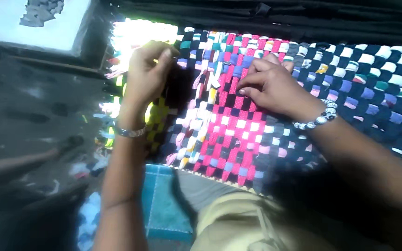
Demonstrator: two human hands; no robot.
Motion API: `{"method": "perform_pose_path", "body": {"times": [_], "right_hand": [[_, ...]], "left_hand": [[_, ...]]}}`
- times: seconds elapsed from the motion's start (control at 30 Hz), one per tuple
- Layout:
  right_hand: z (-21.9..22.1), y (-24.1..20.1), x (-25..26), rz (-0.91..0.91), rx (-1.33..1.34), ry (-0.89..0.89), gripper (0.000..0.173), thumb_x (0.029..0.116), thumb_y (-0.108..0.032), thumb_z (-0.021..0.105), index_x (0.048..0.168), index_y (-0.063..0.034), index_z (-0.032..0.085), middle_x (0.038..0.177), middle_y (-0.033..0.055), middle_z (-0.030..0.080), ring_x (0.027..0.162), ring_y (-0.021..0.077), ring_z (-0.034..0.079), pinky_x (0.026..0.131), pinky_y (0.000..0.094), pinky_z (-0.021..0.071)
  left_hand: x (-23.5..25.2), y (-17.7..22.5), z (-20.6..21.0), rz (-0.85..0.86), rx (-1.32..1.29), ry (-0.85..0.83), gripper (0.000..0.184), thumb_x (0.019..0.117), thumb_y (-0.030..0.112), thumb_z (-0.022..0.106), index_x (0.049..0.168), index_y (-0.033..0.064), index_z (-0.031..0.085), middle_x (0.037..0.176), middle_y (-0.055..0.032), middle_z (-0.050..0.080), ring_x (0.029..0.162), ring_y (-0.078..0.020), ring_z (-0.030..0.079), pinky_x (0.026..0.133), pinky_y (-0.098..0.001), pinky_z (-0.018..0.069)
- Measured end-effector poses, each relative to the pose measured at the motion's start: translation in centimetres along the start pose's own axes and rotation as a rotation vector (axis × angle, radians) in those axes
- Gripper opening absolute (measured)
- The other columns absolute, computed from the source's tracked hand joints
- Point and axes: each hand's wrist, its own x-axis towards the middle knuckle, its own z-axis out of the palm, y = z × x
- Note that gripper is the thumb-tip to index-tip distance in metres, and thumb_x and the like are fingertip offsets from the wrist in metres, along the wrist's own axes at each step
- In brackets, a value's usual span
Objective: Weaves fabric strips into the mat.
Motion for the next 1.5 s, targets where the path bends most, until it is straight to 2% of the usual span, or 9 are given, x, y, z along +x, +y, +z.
{"method": "perform_pose_path", "body": {"times": [0.07,0.17,0.33,0.73,0.87,1.03,1.13,1.27,1.5], "right_hand": [[-0.2,-0.4,0.3,0.064,0.007,-0.020,0.011,0.0926,-0.017,0.068,0.097,-0.0136,0.077,0.098,0.0083,0.062,0.109,0.0346,0.053,0.089,0.0617,0.0317],[0.3,-1.7,0.8,0.093,-0.025,0.026,0.030,0.0874,-0.015,0.063,0.115,-0.0162,0.073,0.111,0.0111,0.062,0.116,0.0392,0.053,0.090,0.0668,0.0324],[2.3,-4.7,3.0,0.001,-0.117,-0.011,0.041,0.1008,-0.023,0.049,0.138,-0.0183,0.066,0.120,0.0134,0.059,0.117,0.0380,0.054,0.089,0.0633,0.0357],[3.8,-4.2,5.3,-0.012,-0.071,-0.034,0.033,0.0977,-0.027,0.047,0.110,-0.0170,0.077,0.095,0.0043,0.059,0.106,0.0309,0.053,0.090,0.0603,0.0301],[3.5,-3.4,5.6,-0.080,-0.015,-0.089,0.035,0.0970,-0.030,0.045,0.106,-0.0229,0.078,0.088,0.0010,0.055,0.103,0.0276,0.051,0.091,0.0585,0.0283],[2.0,-1.9,4.7,-0.167,0.246,-0.014,0.034,0.1008,-0.024,0.048,0.112,-0.0164,0.079,0.093,0.0002,0.065,0.097,0.0164,0.057,0.093,0.0505,0.0335],[1.6,-2.0,4.6,-0.113,0.213,0.158,0.027,0.0970,-0.011,0.050,0.100,-0.0052,0.076,0.092,0.0060,0.062,0.084,0.0106,0.058,0.076,0.0261,0.0486],[2.0,-1.8,4.3,-0.171,0.083,0.134,0.027,0.0901,-0.007,0.050,0.089,-0.0035,0.077,0.092,0.0141,0.061,0.095,0.0303,0.059,0.084,0.0477,0.0442],[1.6,-1.6,4.5,-0.183,0.089,-0.004,0.032,0.0892,-0.012,0.048,0.097,-0.0082,0.079,0.096,0.0108,0.060,0.101,0.0293,0.057,0.089,0.0535,0.0362]], "left_hand": [[-0.7,1.2,0.1,0.022,0.265,-0.162,0.027,0.1037,0.013,0.051,0.116,0.0025,0.073,0.105,-0.0148,0.067,0.099,-0.0225,0.063,0.089,-0.0419,0.0503],[-1.5,1.2,1.7,0.035,0.417,-0.232,0.032,0.0988,0.010,0.056,0.127,0.0111,0.072,0.107,-0.0190,0.064,0.105,-0.0405,0.059,0.088,-0.0619,0.0422],[-1.7,0.5,2.9,0.064,0.452,-0.164,0.044,0.0923,-0.002,0.055,0.126,0.0182,0.074,0.101,-0.0173,0.061,0.101,-0.0395,0.058,0.085,-0.0606,0.0396],[-1.4,-0.1,3.3,0.072,0.448,-0.214,0.045,0.0916,0.001,0.055,0.124,0.0253,0.074,0.102,-0.0124,0.058,0.101,-0.0363,0.056,0.082,-0.0573,0.0381],[-1.4,-0.3,2.5,0.055,0.337,-0.186,0.026,0.0966,0.004,0.052,0.117,0.0070,0.068,0.105,-0.0140,0.061,0.104,-0.0338,0.059,0.087,-0.0570,0.0421],[-1.9,-2.3,0.8,0.042,-0.020,0.049,0.025,0.0985,-0.001,0.046,0.113,-0.0038,0.066,0.112,-0.0121,0.063,0.102,-0.0094,0.062,0.088,-0.0227,0.0526],[-2.2,-2.0,1.3,0.075,0.140,0.019,0.034,0.0920,-0.006,0.049,0.113,0.0019,0.074,0.108,-0.0155,0.062,0.103,-0.0208,0.059,0.091,-0.0327,0.0485],[-2.0,-1.3,2.5,0.115,0.360,-0.055,0.037,0.0912,-0.006,0.053,0.116,0.0103,0.076,0.108,-0.0191,0.062,0.106,-0.0376,0.056,0.091,-0.0525,0.0446],[-2.3,-1.6,2.7,0.179,0.407,-0.074,0.039,0.0909,-0.008,0.052,0.115,0.0112,0.077,0.109,-0.0187,0.064,0.110,-0.0407,0.054,0.091,-0.0541,0.0403]]}}
